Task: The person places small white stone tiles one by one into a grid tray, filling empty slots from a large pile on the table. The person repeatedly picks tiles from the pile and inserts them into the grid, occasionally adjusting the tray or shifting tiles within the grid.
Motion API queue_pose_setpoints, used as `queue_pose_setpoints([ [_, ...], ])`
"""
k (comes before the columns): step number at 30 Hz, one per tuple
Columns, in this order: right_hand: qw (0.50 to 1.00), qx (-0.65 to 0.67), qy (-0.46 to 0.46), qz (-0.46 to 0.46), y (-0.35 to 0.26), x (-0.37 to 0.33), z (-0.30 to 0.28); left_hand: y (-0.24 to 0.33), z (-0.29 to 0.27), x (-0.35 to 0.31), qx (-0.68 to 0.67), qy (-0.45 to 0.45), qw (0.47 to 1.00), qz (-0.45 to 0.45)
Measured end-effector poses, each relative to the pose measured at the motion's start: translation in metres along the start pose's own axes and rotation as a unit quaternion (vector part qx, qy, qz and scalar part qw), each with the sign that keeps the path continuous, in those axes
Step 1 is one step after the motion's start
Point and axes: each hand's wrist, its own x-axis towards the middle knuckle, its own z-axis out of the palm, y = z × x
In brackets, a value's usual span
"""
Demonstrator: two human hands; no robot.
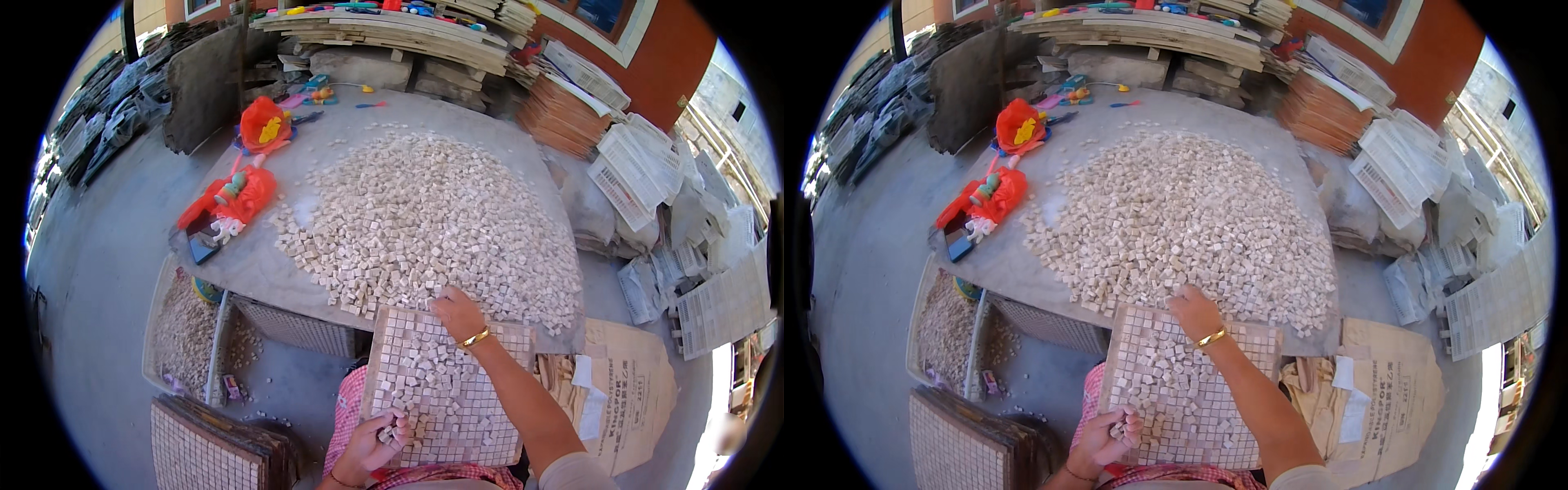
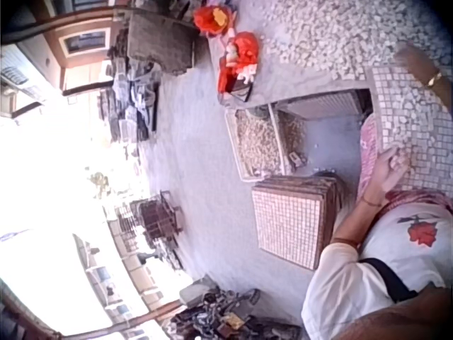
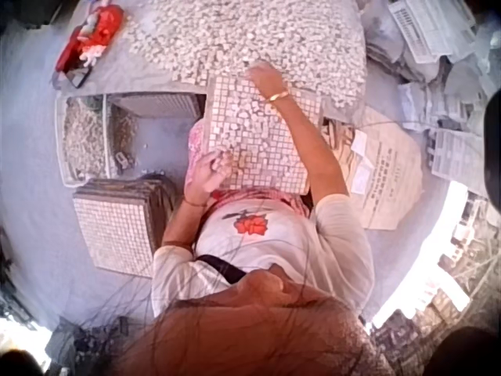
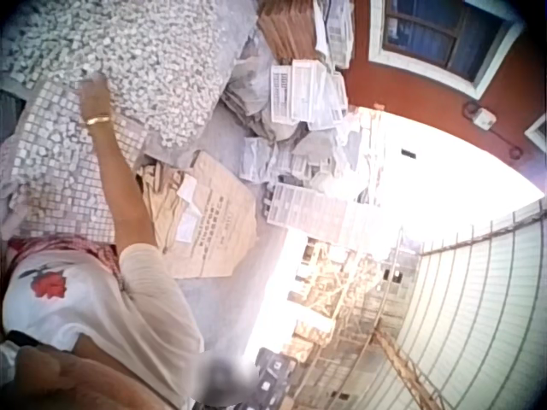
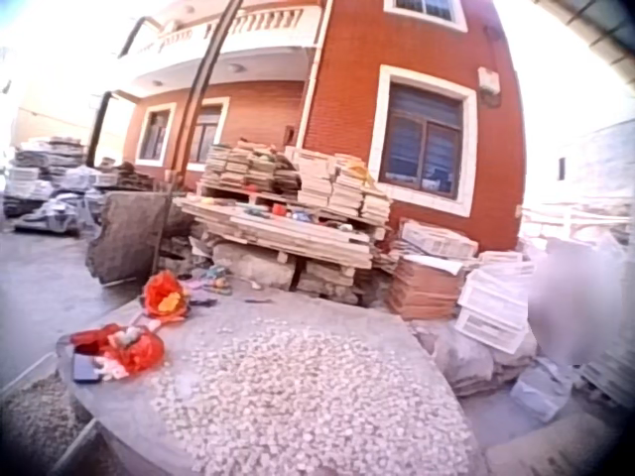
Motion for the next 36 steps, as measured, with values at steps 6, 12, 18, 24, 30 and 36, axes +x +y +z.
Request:
queue_pose_setpoints([
  [6,0.999,-0.020,-0.014,0.028,-0.003,-0.009,0.002,-0.002,0.002,0.006,-0.012,0.026,1.000,0.002],
  [12,0.997,-0.076,-0.026,-0.016,-0.006,-0.004,0.003,0.015,-0.002,0.032,0.103,-0.074,0.992,-0.004],
  [18,0.961,0.234,-0.125,0.078,-0.050,-0.003,-0.040,0.021,0.040,0.051,0.161,0.057,0.984,0.053],
  [24,0.977,0.112,-0.175,0.049,-0.051,-0.005,-0.032,0.013,0.032,0.052,0.173,0.092,0.979,0.062],
  [30,0.972,0.095,-0.215,0.023,-0.044,-0.014,-0.012,0.006,0.008,0.034,0.094,0.005,0.996,0.007],
  [36,0.937,0.268,-0.152,0.166,-0.042,-0.009,-0.018,-0.006,-0.004,0.026,0.093,0.064,0.994,-0.003],
])
